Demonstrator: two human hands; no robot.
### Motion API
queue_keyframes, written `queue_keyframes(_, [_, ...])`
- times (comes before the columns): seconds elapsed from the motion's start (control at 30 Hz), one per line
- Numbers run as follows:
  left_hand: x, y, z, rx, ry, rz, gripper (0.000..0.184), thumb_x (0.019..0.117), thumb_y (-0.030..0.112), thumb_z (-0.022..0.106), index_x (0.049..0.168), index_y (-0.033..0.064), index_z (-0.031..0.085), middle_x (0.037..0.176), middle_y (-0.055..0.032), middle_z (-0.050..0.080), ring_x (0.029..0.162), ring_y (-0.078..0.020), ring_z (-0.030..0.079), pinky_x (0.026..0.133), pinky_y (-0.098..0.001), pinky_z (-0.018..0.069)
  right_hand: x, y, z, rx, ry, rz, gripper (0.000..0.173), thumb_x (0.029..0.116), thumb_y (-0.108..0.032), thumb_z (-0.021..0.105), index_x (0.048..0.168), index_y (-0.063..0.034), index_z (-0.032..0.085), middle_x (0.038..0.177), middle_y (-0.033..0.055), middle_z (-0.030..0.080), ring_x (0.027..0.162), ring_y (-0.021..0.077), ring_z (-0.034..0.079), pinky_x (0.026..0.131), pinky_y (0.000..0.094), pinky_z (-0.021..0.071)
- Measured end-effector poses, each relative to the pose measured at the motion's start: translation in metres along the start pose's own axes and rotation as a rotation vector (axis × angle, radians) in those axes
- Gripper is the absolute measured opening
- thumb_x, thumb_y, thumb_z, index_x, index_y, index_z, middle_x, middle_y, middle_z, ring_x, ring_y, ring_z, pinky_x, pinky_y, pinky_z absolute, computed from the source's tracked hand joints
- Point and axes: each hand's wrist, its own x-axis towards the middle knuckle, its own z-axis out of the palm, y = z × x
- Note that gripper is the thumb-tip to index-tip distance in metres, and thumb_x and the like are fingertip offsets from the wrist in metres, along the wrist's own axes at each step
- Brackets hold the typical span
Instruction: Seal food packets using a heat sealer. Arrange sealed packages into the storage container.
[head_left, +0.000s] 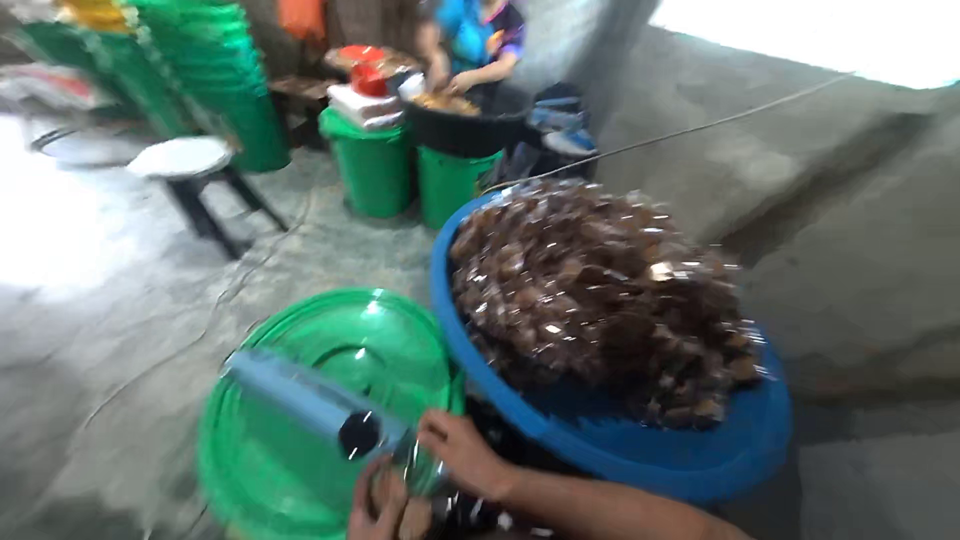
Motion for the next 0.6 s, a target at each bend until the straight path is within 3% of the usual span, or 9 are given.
queue_keyframes(0.07, [0.007, -0.004, -0.013, 0.078, 0.206, 0.056, 0.056, 0.0929, 0.003, 0.059, 0.146, -0.0005, 0.04, 0.121, -0.018, 0.06, 0.093, -0.0156, 0.065, 0.08, -0.0345, 0.0568, 0.025, -0.004, 0.019, -0.094, 0.009, -0.011, 0.028, 0.106, -0.012, 0.049, 0.117, 0.0097, 0.063, 0.101, 0.0218, 0.068, 0.093, 0.0264, 0.067, 0.087, 0.0412, 0.0544])
queue_keyframes(0.13, [0.024, -0.009, -0.028, 0.136, 0.329, 0.143, 0.053, 0.0959, 0.006, 0.06, 0.146, -0.0018, 0.042, 0.129, -0.0218, 0.058, 0.108, -0.0215, 0.063, 0.091, -0.0386, 0.0547, 0.054, -0.009, 0.039, -0.228, -0.025, -0.068, 0.028, 0.1051, -0.009, 0.049, 0.124, 0.0084, 0.061, 0.108, 0.0238, 0.07, 0.103, 0.0323, 0.07, 0.094, 0.0476, 0.0545])
queue_keyframes(0.23, [0.053, -0.018, -0.046, 0.108, 0.407, 0.163, 0.047, 0.0998, 0.009, 0.057, 0.143, -0.0032, 0.044, 0.133, -0.0235, 0.056, 0.115, -0.0261, 0.061, 0.097, -0.041, 0.0527, 0.094, -0.004, 0.053, -0.409, -0.123, -0.101, 0.04, 0.0942, -0.002, 0.061, 0.133, 0.0056, 0.057, 0.117, 0.0274, 0.068, 0.113, 0.0414, 0.066, 0.098, 0.0577, 0.0513])
queue_keyframes(0.33, [0.072, -0.01, -0.058, 0.022, 0.436, 0.148, 0.046, 0.1019, 0.011, 0.055, 0.145, -0.002, 0.042, 0.133, -0.0241, 0.055, 0.113, -0.0275, 0.061, 0.094, -0.0418, 0.0534, 0.129, -0.027, 0.047, -0.516, -0.124, -0.018, 0.035, 0.1086, -0.016, 0.044, 0.133, 0.0054, 0.056, 0.115, 0.0269, 0.068, 0.108, 0.0386, 0.068, 0.097, 0.0521, 0.0521])
queue_keyframes(0.43, [0.086, 0.006, -0.077, -0.031, 0.438, 0.147, 0.048, 0.1061, 0.016, 0.049, 0.149, 0.0001, 0.037, 0.135, -0.0251, 0.053, 0.114, -0.0285, 0.061, 0.094, -0.0429, 0.0531, 0.135, -0.07, 0.027, -0.426, -0.243, -0.087, 0.039, 0.1126, -0.02, 0.037, 0.132, 0.0061, 0.058, 0.117, 0.0237, 0.067, 0.104, 0.031, 0.067, 0.094, 0.0442, 0.0524])
queue_keyframes(0.47, [0.09, 0.01, -0.083, -0.039, 0.43, 0.15, 0.047, 0.1078, 0.019, 0.046, 0.15, 0.0006, 0.036, 0.133, -0.0241, 0.054, 0.11, -0.0268, 0.062, 0.09, -0.0413, 0.0541, 0.129, -0.084, 0.024, -0.472, -0.365, -0.138, 0.041, 0.1121, -0.023, 0.038, 0.139, 0.004, 0.055, 0.13, 0.0241, 0.063, 0.118, 0.0329, 0.063, 0.103, 0.0463, 0.0489])
queue_keyframes(0.5, [0.094, 0.014, -0.088, -0.037, 0.418, 0.157, 0.047, 0.1089, 0.022, 0.042, 0.15, 0.0009, 0.036, 0.131, -0.0233, 0.056, 0.106, -0.0251, 0.063, 0.087, -0.0399, 0.0548, 0.121, -0.095, 0.025, -0.583, -0.488, -0.162, 0.048, 0.1105, -0.027, 0.043, 0.149, 0.0008, 0.048, 0.146, 0.0255, 0.053, 0.135, 0.0378, 0.052, 0.113, 0.0516, 0.0405])
queue_keyframes(0.53, [0.097, 0.018, -0.093, -0.034, 0.41, 0.161, 0.046, 0.1098, 0.023, 0.04, 0.15, 0.001, 0.036, 0.129, -0.0226, 0.056, 0.105, -0.0241, 0.062, 0.086, -0.039, 0.0543, 0.111, -0.102, 0.032, -0.725, -0.569, -0.156, 0.059, 0.1083, -0.032, 0.049, 0.158, -0.0034, 0.036, 0.157, 0.0258, 0.041, 0.144, 0.0413, 0.041, 0.117, 0.0562, 0.0352])
queue_keyframes(0.6, [0.1, 0.023, -0.099, -0.03, 0.392, 0.162, 0.047, 0.1105, 0.026, 0.037, 0.151, 0.0021, 0.035, 0.131, -0.0239, 0.056, 0.109, -0.026, 0.062, 0.091, -0.0417, 0.053, 0.096, -0.097, 0.051, -0.914, -0.588, -0.093, 0.077, 0.1048, -0.034, 0.057, 0.165, -0.0081, 0.016, 0.165, 0.0264, 0.024, 0.152, 0.0444, 0.027, 0.118, 0.0618, 0.03])
